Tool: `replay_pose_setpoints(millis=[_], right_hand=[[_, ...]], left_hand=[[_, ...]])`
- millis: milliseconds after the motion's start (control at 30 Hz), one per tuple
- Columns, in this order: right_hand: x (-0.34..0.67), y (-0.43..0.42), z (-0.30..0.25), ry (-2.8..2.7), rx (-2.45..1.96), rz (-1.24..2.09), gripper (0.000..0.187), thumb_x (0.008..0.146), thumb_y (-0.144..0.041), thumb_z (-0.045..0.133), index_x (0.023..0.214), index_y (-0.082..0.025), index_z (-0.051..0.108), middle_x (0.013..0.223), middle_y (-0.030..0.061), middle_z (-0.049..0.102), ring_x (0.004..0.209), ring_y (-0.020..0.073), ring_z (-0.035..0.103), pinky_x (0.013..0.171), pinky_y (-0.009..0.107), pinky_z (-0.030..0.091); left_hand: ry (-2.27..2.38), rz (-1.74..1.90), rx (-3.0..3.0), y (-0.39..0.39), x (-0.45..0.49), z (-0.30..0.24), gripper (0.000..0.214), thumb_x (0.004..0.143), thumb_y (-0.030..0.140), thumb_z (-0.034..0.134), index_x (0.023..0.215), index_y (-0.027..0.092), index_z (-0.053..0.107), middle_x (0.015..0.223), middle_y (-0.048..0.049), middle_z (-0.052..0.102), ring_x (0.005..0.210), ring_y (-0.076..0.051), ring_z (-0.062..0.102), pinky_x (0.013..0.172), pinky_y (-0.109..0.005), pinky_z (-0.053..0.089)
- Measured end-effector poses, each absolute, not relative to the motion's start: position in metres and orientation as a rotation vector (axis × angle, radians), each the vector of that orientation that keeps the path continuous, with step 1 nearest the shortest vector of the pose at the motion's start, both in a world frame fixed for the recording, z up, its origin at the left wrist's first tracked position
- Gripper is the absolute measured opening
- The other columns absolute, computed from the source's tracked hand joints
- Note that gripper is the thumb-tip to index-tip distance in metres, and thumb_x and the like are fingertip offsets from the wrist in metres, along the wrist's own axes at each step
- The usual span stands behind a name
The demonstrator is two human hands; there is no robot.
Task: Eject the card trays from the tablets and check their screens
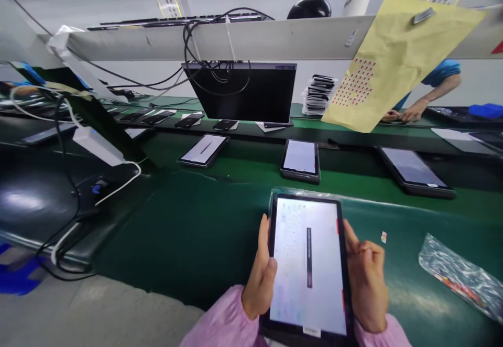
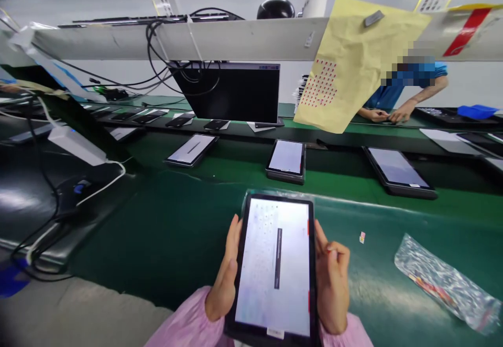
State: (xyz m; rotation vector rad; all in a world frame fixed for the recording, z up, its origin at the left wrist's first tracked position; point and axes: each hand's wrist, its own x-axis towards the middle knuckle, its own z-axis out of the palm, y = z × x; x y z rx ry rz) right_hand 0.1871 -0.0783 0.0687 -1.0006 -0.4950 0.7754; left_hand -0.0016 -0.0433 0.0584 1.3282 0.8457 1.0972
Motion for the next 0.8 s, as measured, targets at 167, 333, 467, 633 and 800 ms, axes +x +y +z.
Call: replay_pose_setpoints(millis=[167,333,467,633,800], right_hand=[[0.194,-0.068,0.082,-0.707,-0.726,0.561,0.012,0.091,-0.033,0.057,0.087,-0.025,0.050,0.107,0.0006,0.070,0.097,0.0162,0.067,0.068,0.028,0.051],[0.191,-0.070,0.067,-0.684,-0.639,0.468,0.006,0.094,-0.027,0.051,0.089,-0.025,0.053,0.105,0.0001,0.069,0.116,0.0168,0.060,0.069,0.029,0.055],[0.184,-0.076,0.074,-0.753,-0.669,0.333,0.007,0.096,-0.029,0.045,0.093,-0.025,0.050,0.108,0.0018,0.070,0.097,0.0175,0.068,0.065,0.031,0.055],[0.179,-0.093,0.075,-1.017,-0.899,-0.462,0.019,0.097,-0.026,0.040,0.078,-0.023,0.044,0.120,0.0034,0.068,0.111,0.0242,0.063,0.091,0.054,0.047],[0.159,-0.099,0.061,-1.384,-1.205,-0.958,0.028,0.092,-0.016,0.042,0.064,-0.021,0.040,0.143,0.0050,0.050,0.137,0.0216,0.040,0.119,0.047,0.019]], left_hand=[[0.527,1.453,1.533,-0.008,-0.002,0.090,0.071,0.088,0.067,0.041,0.146,0.031,0.022,0.145,-0.0098,0.037,0.129,-0.031,0.044,0.103,-0.045,0.042],[0.334,1.589,1.748,0.032,-0.017,0.132,0.065,0.081,0.070,0.051,0.130,0.029,0.037,0.102,-0.0026,0.053,0.075,-0.013,0.055,0.059,-0.023,0.046],[0.149,1.068,2.355,0.045,-0.020,0.207,0.051,0.081,0.063,0.057,0.113,0.023,0.053,0.089,-0.0016,0.057,0.068,-0.012,0.054,0.055,-0.021,0.041],[0.088,0.523,2.747,0.043,-0.004,0.260,0.024,0.086,0.036,0.056,0.102,0.018,0.062,0.086,-0.0008,0.069,0.057,-0.008,0.056,0.050,-0.019,0.039],[0.025,0.540,2.748,0.042,-0.002,0.254,0.025,0.084,0.021,0.052,0.107,0.016,0.061,0.091,-0.0026,0.072,0.065,-0.010,0.063,0.056,-0.017,0.044]])
